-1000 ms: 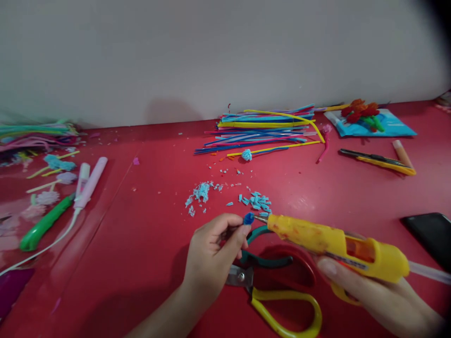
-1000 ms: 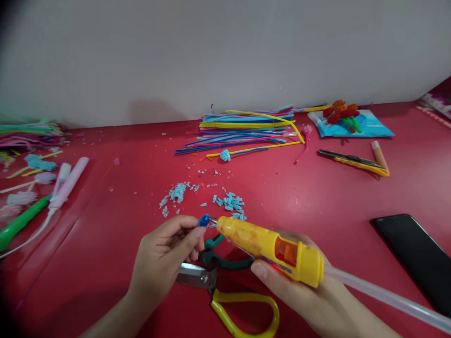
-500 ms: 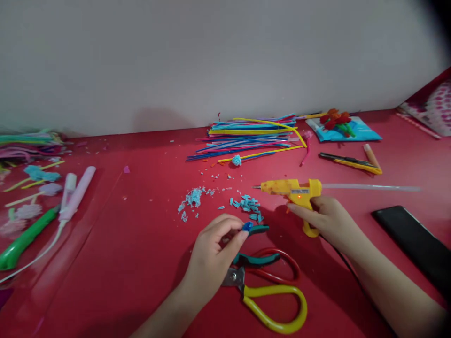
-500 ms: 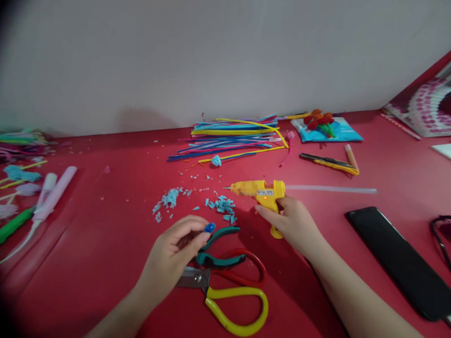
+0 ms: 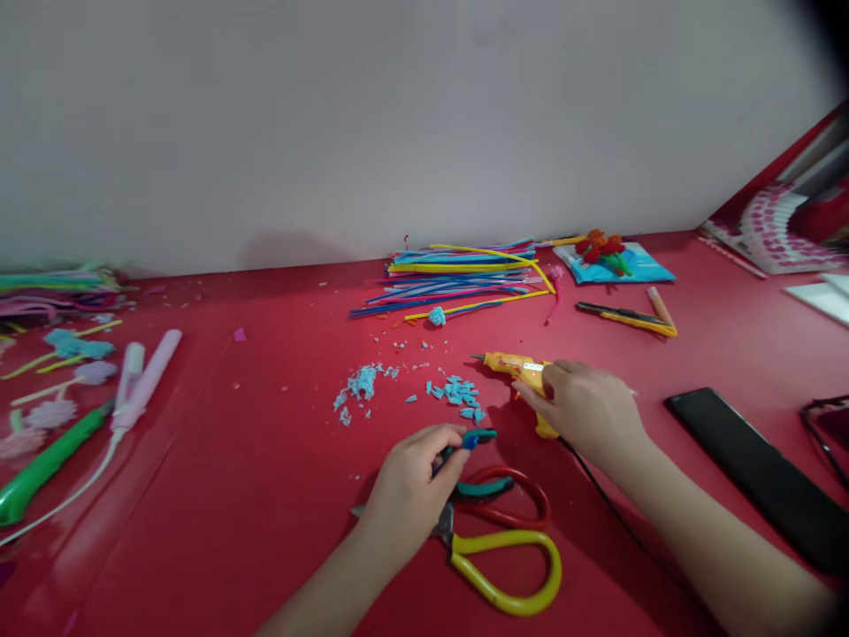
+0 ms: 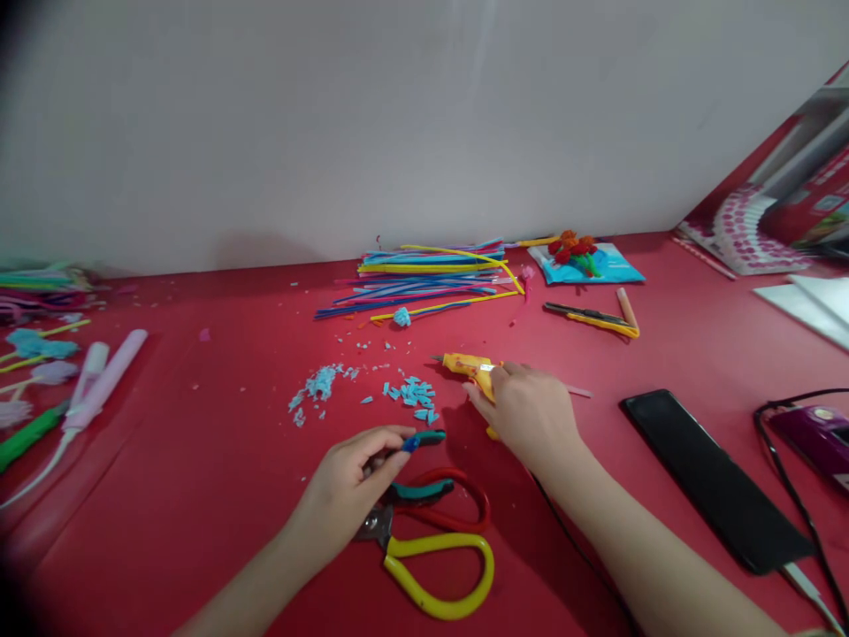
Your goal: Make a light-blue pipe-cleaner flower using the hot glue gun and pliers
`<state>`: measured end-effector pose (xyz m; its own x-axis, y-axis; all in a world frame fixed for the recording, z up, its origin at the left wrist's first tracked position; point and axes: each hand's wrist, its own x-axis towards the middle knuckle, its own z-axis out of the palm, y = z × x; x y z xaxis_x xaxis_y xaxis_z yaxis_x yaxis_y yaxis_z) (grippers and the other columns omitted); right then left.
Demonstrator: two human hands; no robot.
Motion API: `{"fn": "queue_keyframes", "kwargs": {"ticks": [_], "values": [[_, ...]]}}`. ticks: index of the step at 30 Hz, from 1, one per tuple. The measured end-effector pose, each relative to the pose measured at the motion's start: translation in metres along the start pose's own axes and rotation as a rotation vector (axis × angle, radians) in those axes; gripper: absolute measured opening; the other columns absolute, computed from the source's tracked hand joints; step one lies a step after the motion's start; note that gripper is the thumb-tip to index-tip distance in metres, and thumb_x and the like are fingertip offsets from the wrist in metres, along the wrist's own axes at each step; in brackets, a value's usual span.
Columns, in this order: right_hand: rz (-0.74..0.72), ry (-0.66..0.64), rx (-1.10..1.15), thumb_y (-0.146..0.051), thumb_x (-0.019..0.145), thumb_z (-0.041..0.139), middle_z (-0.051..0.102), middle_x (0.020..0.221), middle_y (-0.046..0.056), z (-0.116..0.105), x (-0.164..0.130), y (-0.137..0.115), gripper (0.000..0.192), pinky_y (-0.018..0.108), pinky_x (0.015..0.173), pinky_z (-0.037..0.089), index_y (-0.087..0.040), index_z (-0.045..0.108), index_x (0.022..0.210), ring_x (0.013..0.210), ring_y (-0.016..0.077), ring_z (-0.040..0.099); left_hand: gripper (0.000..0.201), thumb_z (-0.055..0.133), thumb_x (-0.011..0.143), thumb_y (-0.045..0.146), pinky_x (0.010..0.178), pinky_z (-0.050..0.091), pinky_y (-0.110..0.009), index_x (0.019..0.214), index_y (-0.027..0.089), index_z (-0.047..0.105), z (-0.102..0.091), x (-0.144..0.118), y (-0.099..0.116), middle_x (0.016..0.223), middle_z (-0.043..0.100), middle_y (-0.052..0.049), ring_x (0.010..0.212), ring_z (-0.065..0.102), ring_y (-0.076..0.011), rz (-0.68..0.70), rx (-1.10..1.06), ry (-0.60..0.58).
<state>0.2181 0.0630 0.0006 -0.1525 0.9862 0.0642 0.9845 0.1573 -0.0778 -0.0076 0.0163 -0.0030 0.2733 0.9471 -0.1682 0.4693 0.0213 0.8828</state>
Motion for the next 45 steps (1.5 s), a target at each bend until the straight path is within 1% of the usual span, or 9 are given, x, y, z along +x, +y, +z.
{"fn": "queue_keyframes", "kwargs": {"ticks": [4,10,15,21,24,28,31,35,45], "values": [[-0.47,-0.015,0.203,-0.019,0.09,0.048,0.065,0.094,0.008,0.002,0.004,-0.015,0.018,0.027,0.076,0.044,-0.019,0.065,0.091,0.088,0.0179,0.06,0.016,0.055,0.084,0.029,0.058,0.041,-0.022,0.081,0.02,0.067,0.001,-0.001,0.004,0.07,0.064,0.0,0.065,0.056,-0.0159,-0.022,0.005,-0.02],[-0.647,-0.07,0.273,-0.013,0.091,0.048,0.063,0.088,0.009,0.021,0.012,-0.028,0.019,0.032,0.078,0.043,-0.017,0.067,0.091,0.088,0.0203,0.057,0.018,0.057,0.082,0.032,0.059,0.04,-0.022,0.072,0.018,0.061,-0.001,0.0,0.004,0.067,0.054,0.001,0.064,0.051,-0.0139,-0.013,-0.059,0.146],[-0.58,-0.048,0.406,-0.013,0.09,0.046,0.064,0.084,0.009,0.026,0.009,-0.028,0.018,0.031,0.072,0.044,-0.016,0.063,0.084,0.08,0.02,0.059,0.022,0.06,0.08,0.04,0.044,0.033,-0.019,0.076,0.018,0.061,-0.008,0.004,0.009,0.056,0.049,0.005,0.048,0.044,-0.01,-0.163,-0.25,0.152],[-0.429,-0.035,0.704,-0.012,0.088,0.047,0.071,0.09,0.008,0.028,0.007,-0.022,0.019,0.032,0.076,0.049,-0.018,0.063,0.093,0.083,0.0186,0.065,0.024,0.055,0.084,0.04,0.036,0.025,-0.015,0.085,0.016,0.057,0.0,0.011,0.019,0.052,0.058,0.004,0.036,0.039,-0.0062,-0.224,-0.43,0.033],[-0.334,-0.056,0.869,-0.017,0.09,0.046,0.071,0.087,0.006,0.022,0.004,-0.02,0.016,0.029,0.071,0.053,-0.018,0.062,0.094,0.078,0.0162,0.067,0.025,0.053,0.085,0.04,0.036,0.025,-0.015,0.093,0.016,0.056,0.008,0.01,0.025,0.051,0.059,0.003,0.035,0.041,-0.0059,-0.256,-0.492,0.003],[-0.171,-0.086,1.099,-0.029,0.092,0.046,0.068,0.079,0.002,0.005,-0.001,-0.021,0.016,0.025,0.067,0.054,-0.019,0.058,0.09,0.073,0.0136,0.067,0.023,0.054,0.085,0.039,0.038,0.027,-0.016,0.089,0.016,0.056,0.015,0.005,0.029,0.052,0.06,0.002,0.036,0.044,-0.006,-0.248,-0.505,0.061],[-0.037,-0.194,1.386,-0.032,0.082,0.063,0.064,0.074,-0.002,-0.005,-0.004,-0.024,0.014,0.023,0.065,0.05,-0.019,0.063,0.081,0.067,0.0114,0.061,0.022,0.055,0.085,0.039,0.039,0.03,-0.016,0.084,0.017,0.058,0.015,0.0,0.028,0.052,0.058,0.003,0.038,0.044,-0.0059,-0.25,-0.445,0.05],[0.021,-0.372,1.614,-0.029,0.077,0.07,0.062,0.074,-0.002,-0.009,-0.007,-0.028,0.013,0.023,0.069,0.047,-0.018,0.064,0.079,0.069,0.0097,0.056,0.02,0.054,0.085,0.037,0.039,0.029,-0.016,0.082,0.017,0.059,0.014,-0.004,0.028,0.05,0.055,0.004,0.039,0.042,-0.0059,-0.246,-0.385,0.04],[0.08,-0.463,1.63,-0.028,0.075,0.072,0.063,0.072,-0.001,-0.01,-0.01,-0.029,0.014,0.023,0.067,0.045,-0.016,0.066,0.076,0.069,0.0103,0.056,0.02,0.052,0.087,0.036,0.041,0.031,-0.016,0.085,0.018,0.059,0.016,-0.005,0.023,0.051,0.052,0.005,0.041,0.042,-0.0066,-0.199,-0.3,0.025]]}}
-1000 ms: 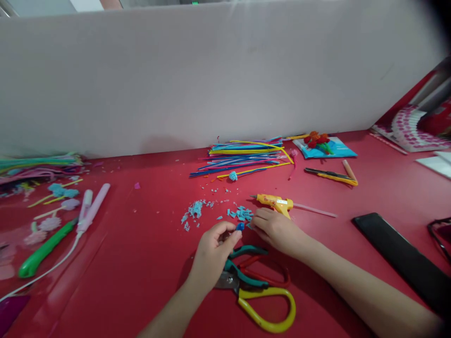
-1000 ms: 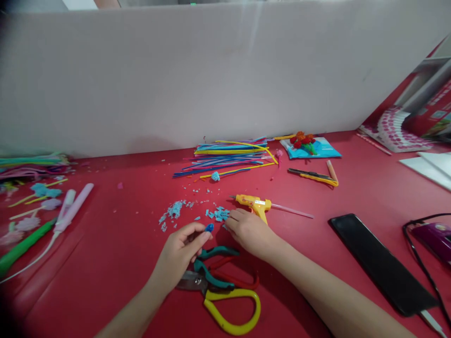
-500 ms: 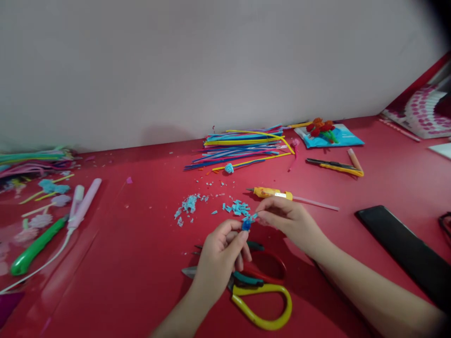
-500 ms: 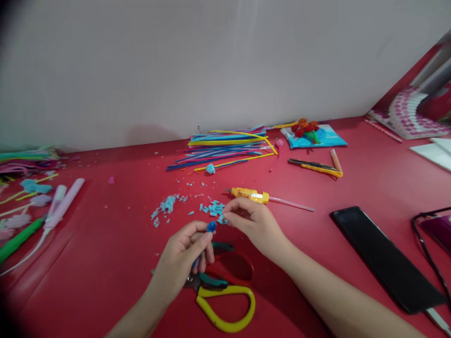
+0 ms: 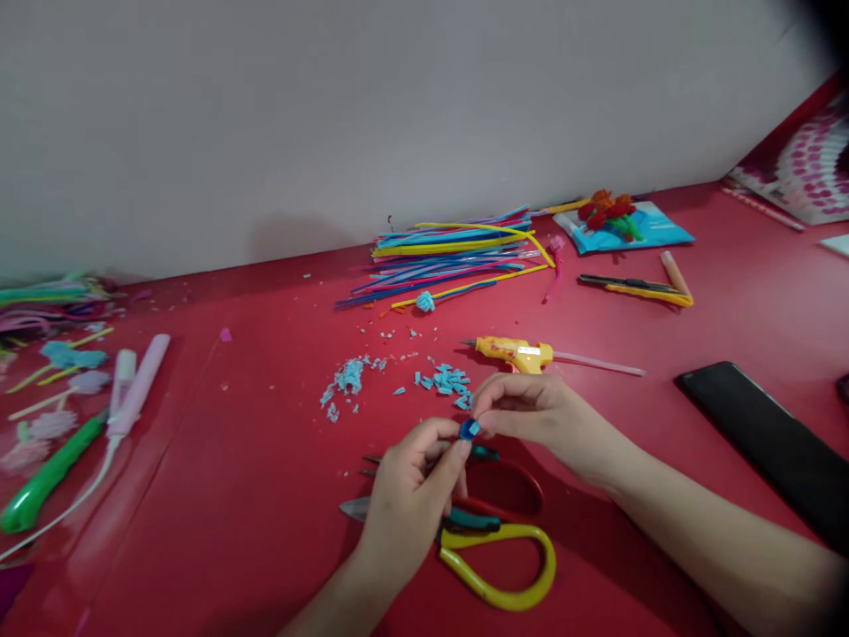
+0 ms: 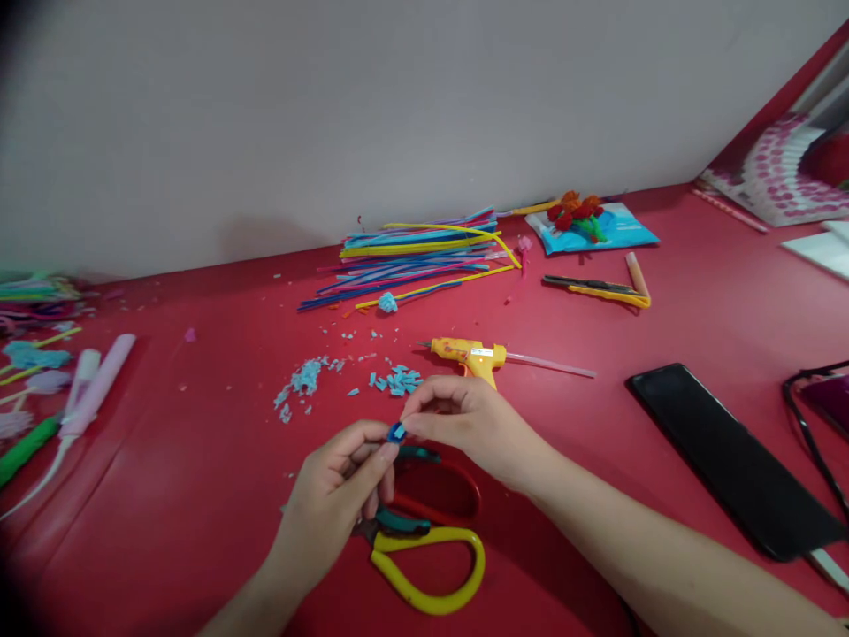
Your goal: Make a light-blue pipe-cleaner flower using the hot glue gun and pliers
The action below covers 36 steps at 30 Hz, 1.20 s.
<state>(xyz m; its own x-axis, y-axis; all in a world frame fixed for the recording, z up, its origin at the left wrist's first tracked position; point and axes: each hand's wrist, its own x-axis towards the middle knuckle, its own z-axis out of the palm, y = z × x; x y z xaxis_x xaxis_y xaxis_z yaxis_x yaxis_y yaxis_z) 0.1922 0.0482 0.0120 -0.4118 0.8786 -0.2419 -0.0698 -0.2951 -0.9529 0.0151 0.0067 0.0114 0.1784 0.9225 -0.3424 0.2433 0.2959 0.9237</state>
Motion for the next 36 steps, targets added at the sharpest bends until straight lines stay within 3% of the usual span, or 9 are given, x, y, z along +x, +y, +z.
{"fn": "queue_keyframes", "kwargs": {"ticks": [12,19,27,32,36], "values": [[-0.019,-0.005,-0.009,-0.024,0.075,0.071,0.064,0.07,-0.001,-0.002,0.002,-0.001,0.009,0.022,0.066,0.049,-0.016,0.067,0.075,0.067,0.0101,0.059,0.02,0.053,0.087,0.036,0.04,0.032,-0.017,0.084,0.017,0.061,0.0,-0.003,0.003,0.051,0.052,0.005,0.042,0.043,-0.0069,0.032,0.026,0.01],[-0.048,0.013,-0.105,-0.027,0.076,0.068,0.063,0.07,0.0,0.003,-0.002,-0.002,0.011,0.023,0.063,0.048,-0.016,0.065,0.075,0.065,0.0106,0.057,0.015,0.057,0.084,0.032,0.051,0.043,-0.019,0.084,0.017,0.06,-0.002,-0.003,0.0,0.064,0.062,0.0,0.053,0.054,-0.0095,0.066,-0.056,-0.016],[-0.164,0.033,-0.219,-0.019,0.078,0.063,0.062,0.075,0.0,0.009,-0.008,-0.002,0.003,0.021,0.066,0.048,-0.017,0.064,0.075,0.071,0.0106,0.058,0.017,0.054,0.086,0.033,0.044,0.031,-0.017,0.082,0.018,0.06,-0.003,-0.004,0.002,0.061,0.054,0.004,0.046,0.039,-0.0059,0.087,0.009,-0.005],[-0.168,0.039,-0.24,-0.018,0.079,0.064,0.062,0.075,-0.001,0.01,-0.01,-0.003,0.003,0.021,0.067,0.048,-0.018,0.064,0.075,0.071,0.0108,0.059,0.017,0.057,0.085,0.034,0.052,0.034,-0.018,0.08,0.018,0.058,-0.004,-0.002,0.0,0.061,0.049,0.005,0.055,0.043,-0.0079,0.101,0.04,-0.004],[-0.145,0.041,-0.144,-0.021,0.078,0.066,0.064,0.076,-0.001,0.01,-0.009,-0.005,0.004,0.022,0.067,0.049,-0.018,0.065,0.078,0.071,0.0108,0.06,0.02,0.058,0.085,0.036,0.048,0.03,-0.018,0.076,0.019,0.056,-0.005,-0.002,-0.001,0.059,0.045,0.006,0.051,0.037,-0.0069,0.106,0.017,-0.009]]}}
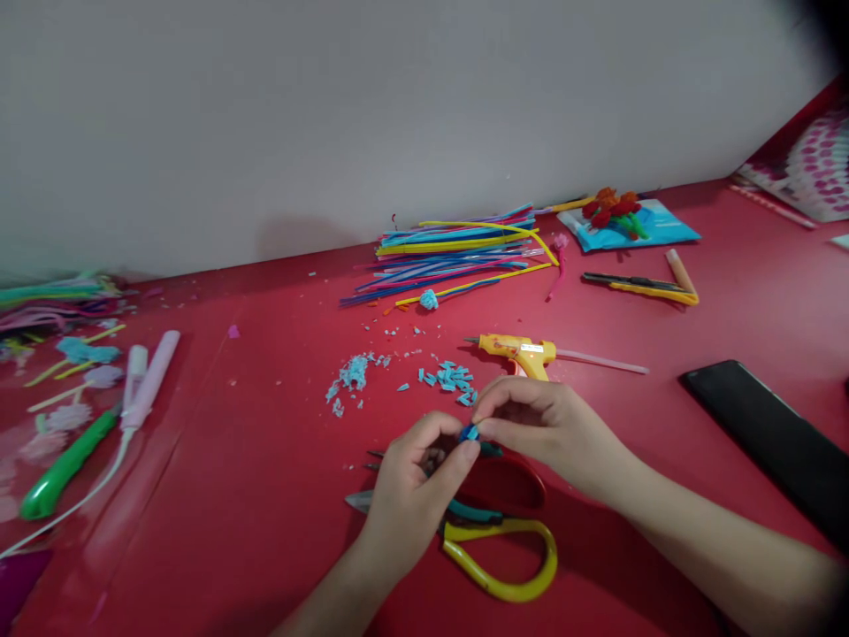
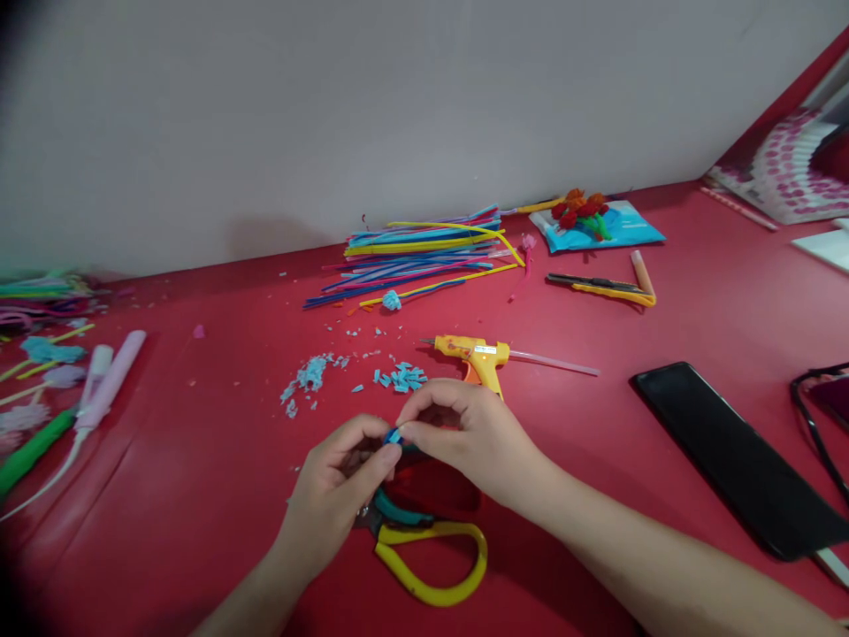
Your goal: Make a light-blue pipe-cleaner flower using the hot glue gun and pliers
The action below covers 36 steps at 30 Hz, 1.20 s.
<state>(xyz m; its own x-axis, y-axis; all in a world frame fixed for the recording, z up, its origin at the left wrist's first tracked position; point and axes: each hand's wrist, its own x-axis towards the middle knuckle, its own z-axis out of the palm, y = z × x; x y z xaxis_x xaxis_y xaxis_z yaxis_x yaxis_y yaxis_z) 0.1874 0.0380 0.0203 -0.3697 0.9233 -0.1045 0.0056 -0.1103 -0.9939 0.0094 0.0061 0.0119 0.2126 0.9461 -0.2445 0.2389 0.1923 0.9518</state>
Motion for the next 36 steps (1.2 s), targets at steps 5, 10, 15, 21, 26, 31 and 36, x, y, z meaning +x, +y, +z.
{"fn": "queue_keyframes", "kwargs": {"ticks": [5,10,15,21,26,31,36], "values": [[0.069,-0.005,0.225,-0.031,0.079,0.068,0.069,0.077,-0.001,-0.004,0.003,-0.001,0.019,0.026,0.068,0.052,-0.02,0.062,0.094,0.068,0.012,0.066,0.018,0.059,0.085,0.036,0.045,0.028,-0.018,0.078,0.019,0.056,-0.003,-0.001,-0.002,0.059,0.048,0.006,0.047,0.036,-0.0061,-0.006,-0.054,-0.005],[0.068,-0.033,0.227,-0.035,0.08,0.068,0.069,0.07,0.0,-0.002,0.002,0.004,0.019,0.025,0.065,0.053,-0.017,0.063,0.085,0.064,0.0119,0.066,0.02,0.059,0.084,0.038,0.043,0.024,-0.018,0.08,0.018,0.057,-0.003,0.002,-0.004,0.058,0.05,0.006,0.044,0.033,-0.0053,0.007,-0.128,-0.02],[0.018,-0.062,0.241,-0.038,0.077,0.071,0.07,0.071,0.0,0.004,0.002,0.01,0.024,0.026,0.064,0.053,-0.016,0.062,0.085,0.062,0.0117,0.067,0.024,0.059,0.083,0.04,0.041,0.02,-0.019,0.08,0.017,0.057,-0.004,0.006,-0.005,0.052,0.046,0.007,0.041,0.028,-0.005,0.043,-0.182,-0.027],[-0.02,-0.05,0.222,-0.041,0.075,0.072,0.069,0.069,0.0,0.006,0.005,0.012,0.028,0.026,0.063,0.052,-0.017,0.061,0.083,0.062,0.012,0.066,0.023,0.061,0.081,0.039,0.044,0.024,-0.02,0.076,0.017,0.057,-0.007,0.008,-0.004,0.051,0.044,0.008,0.042,0.029,-0.0062,0.073,-0.154,-0.011],[0.006,-0.048,0.197,-0.041,0.074,0.073,0.065,0.065,-0.001,0.009,0.006,0.018,0.028,0.026,0.063,0.051,-0.017,0.06,0.079,0.062,0.0122,0.064,0.02,0.062,0.081,0.036,0.052,0.033,-0.02,0.075,0.017,0.061,-0.007,0.009,-0.003,0.06,0.052,0.004,0.054,0.043,-0.0096,0.105,-0.094,-0.005],[0.06,-0.031,0.178,-0.044,0.074,0.071,0.061,0.063,-0.004,0.012,0.005,0.02,0.029,0.026,0.061,0.051,-0.019,0.056,0.076,0.058,0.0112,0.062,0.019,0.062,0.081,0.036,0.055,0.035,-0.022,0.076,0.017,0.061,-0.006,0.007,-0.004,0.063,0.056,0.002,0.058,0.047,-0.0115,0.096,-0.081,-0.016],[0.094,-0.031,0.146,-0.045,0.074,0.07,0.063,0.061,-0.003,0.012,0.005,0.017,0.029,0.027,0.061,0.052,-0.02,0.055,0.073,0.057,0.0123,0.062,0.018,0.06,0.082,0.034,0.057,0.037,-0.022,0.076,0.017,0.061,-0.005,0.006,-0.004,0.065,0.058,0.002,0.06,0.049,-0.0122,0.101,-0.053,-0.01]]}}
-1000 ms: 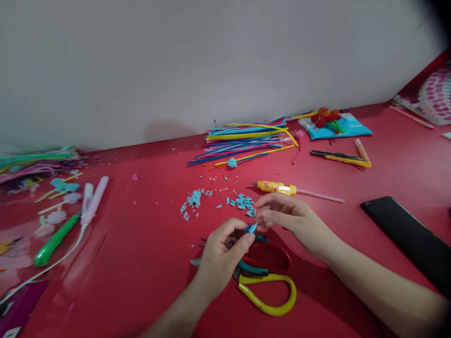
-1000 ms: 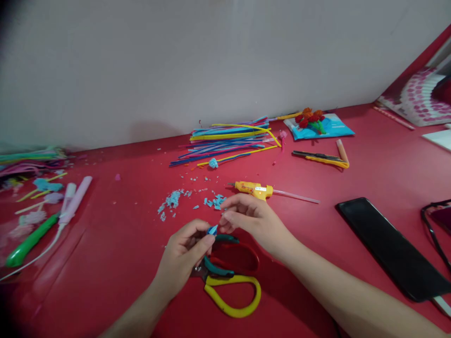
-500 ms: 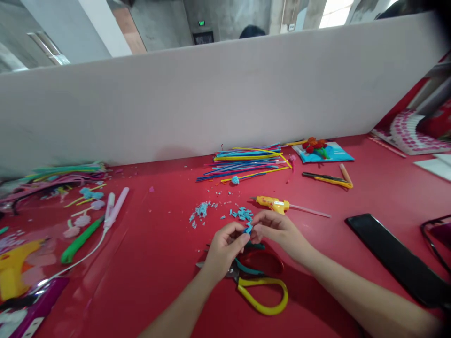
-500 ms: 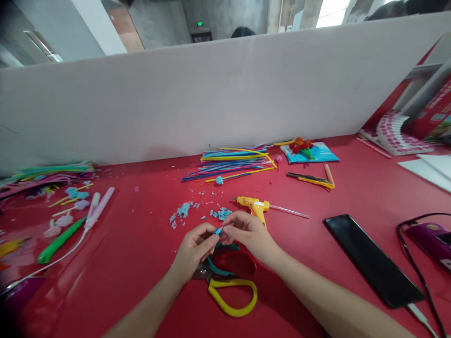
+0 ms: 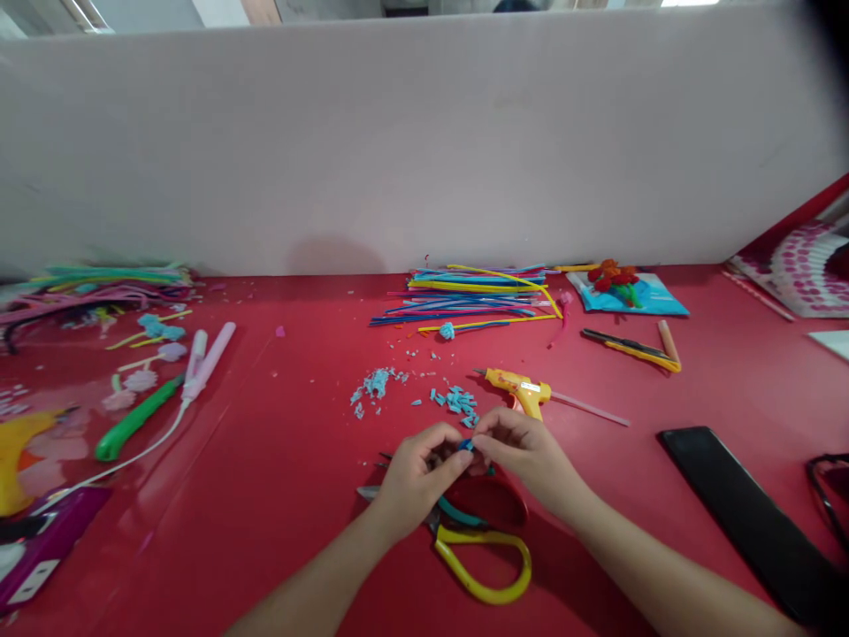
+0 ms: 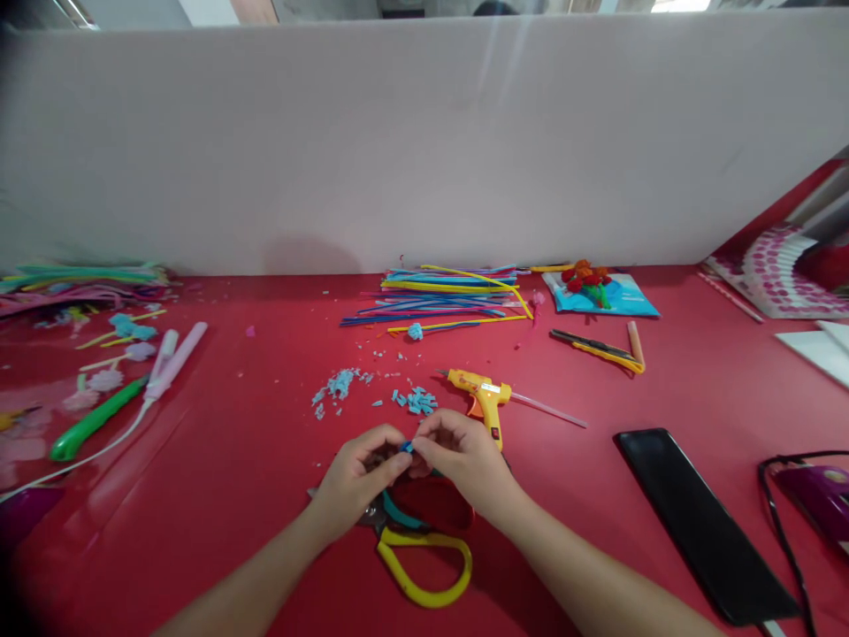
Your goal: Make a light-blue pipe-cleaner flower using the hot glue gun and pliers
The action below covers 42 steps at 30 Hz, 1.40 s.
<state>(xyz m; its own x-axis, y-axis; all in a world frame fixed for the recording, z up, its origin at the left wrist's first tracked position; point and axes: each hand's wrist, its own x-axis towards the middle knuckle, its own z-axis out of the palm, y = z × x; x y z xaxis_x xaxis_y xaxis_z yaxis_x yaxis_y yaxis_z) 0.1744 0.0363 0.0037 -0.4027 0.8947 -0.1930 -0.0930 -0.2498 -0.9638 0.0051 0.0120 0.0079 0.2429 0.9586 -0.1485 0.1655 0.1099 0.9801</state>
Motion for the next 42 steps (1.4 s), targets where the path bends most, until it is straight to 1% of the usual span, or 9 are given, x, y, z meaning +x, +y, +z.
{"fn": "queue_keyframes", "kwargs": {"ticks": [6,13,18,23,28,32,34,38,42], "values": [[-0.038,0.005,-0.04,-0.042,0.075,0.071,0.062,0.061,-0.003,0.003,0.001,-0.005,0.027,0.026,0.061,0.051,-0.019,0.057,0.072,0.058,0.0121,0.062,0.017,0.058,0.084,0.033,0.058,0.039,-0.022,0.079,0.017,0.061,-0.003,-0.002,0.002,0.065,0.06,0.002,0.06,0.051,-0.0122,0.046,0.033,-0.001],[-0.087,0.075,-0.056,-0.04,0.073,0.073,0.066,0.062,-0.002,0.012,0.0,-0.009,0.026,0.027,0.061,0.05,-0.018,0.06,0.073,0.059,0.0122,0.063,0.018,0.057,0.085,0.036,0.049,0.035,-0.021,0.079,0.019,0.063,-0.019,0.002,0.005,0.06,0.052,0.003,0.05,0.045,-0.0107,0.107,0.134,-0.06],[-0.116,0.098,-0.058,-0.043,0.072,0.073,0.066,0.06,-0.003,0.02,0.004,-0.013,0.028,0.029,0.062,0.052,-0.018,0.06,0.075,0.057,0.0128,0.063,0.022,0.053,0.086,0.039,0.046,0.035,-0.021,0.079,0.019,0.059,-0.024,0.004,0.006,0.061,0.053,0.003,0.048,0.045,-0.0102,0.12,0.09,-0.068],[-0.131,0.088,-0.027,-0.045,0.074,0.071,0.068,0.069,-0.002,0.022,0.0,-0.019,0.032,0.029,0.065,0.053,-0.019,0.058,0.088,0.063,0.0132,0.066,0.025,0.054,0.085,0.042,0.043,0.033,-0.019,0.081,0.018,0.057,-0.023,0.004,0.006,0.053,0.047,0.007,0.043,0.042,-0.0082,0.118,0.02,-0.051],[-0.129,0.059,-0.026,-0.047,0.076,0.068,0.068,0.068,-0.001,0.017,-0.003,-0.026,0.03,0.028,0.065,0.052,-0.019,0.058,0.08,0.063,0.0132,0.066,0.025,0.056,0.085,0.042,0.043,0.033,-0.018,0.079,0.018,0.056,-0.022,0.007,0.009,0.051,0.047,0.007,0.043,0.043,-0.0075,0.11,-0.026,-0.06],[-0.176,0.084,-0.042,-0.05,0.08,0.062,0.062,0.057,-0.003,0.01,0.004,-0.029,0.034,0.025,0.055,0.047,-0.019,0.056,0.068,0.051,0.011,0.058,0.024,0.059,0.083,0.04,0.042,0.034,-0.018,0.079,0.017,0.055,-0.021,0.013,0.014,0.061,0.056,0.004,0.044,0.047,-0.007,0.11,-0.04,-0.088],[-0.208,0.102,-0.037,-0.05,0.08,0.062,0.059,0.054,-0.003,0.006,0.01,-0.026,0.034,0.025,0.052,0.045,-0.019,0.056,0.066,0.047,0.0105,0.054,0.023,0.059,0.083,0.039,0.041,0.035,-0.019,0.08,0.017,0.055,-0.019,0.017,0.015,0.062,0.057,0.003,0.044,0.047,-0.0071,0.109,-0.036,-0.104],[-0.241,0.156,0.014,-0.045,0.083,0.062,0.06,0.058,-0.004,0.0,0.015,-0.009,0.027,0.025,0.059,0.046,-0.02,0.058,0.074,0.053,0.0102,0.055,0.021,0.055,0.086,0.039,0.043,0.034,-0.019,0.082,0.018,0.054,-0.013,0.021,0.005,0.065,0.055,0.004,0.046,0.046,-0.0068,0.109,-0.021,-0.069],[-0.183,0.163,0.042,-0.045,0.085,0.058,0.054,0.051,-0.005,0.001,0.014,0.013,0.03,0.024,0.048,0.042,-0.02,0.056,0.07,0.045,0.0096,0.049,0.018,0.056,0.085,0.035,0.048,0.033,-0.02,0.078,0.018,0.055,-0.01,0.019,-0.007,0.062,0.05,0.005,0.048,0.041,-0.0073,0.099,0.017,-0.033]]}}
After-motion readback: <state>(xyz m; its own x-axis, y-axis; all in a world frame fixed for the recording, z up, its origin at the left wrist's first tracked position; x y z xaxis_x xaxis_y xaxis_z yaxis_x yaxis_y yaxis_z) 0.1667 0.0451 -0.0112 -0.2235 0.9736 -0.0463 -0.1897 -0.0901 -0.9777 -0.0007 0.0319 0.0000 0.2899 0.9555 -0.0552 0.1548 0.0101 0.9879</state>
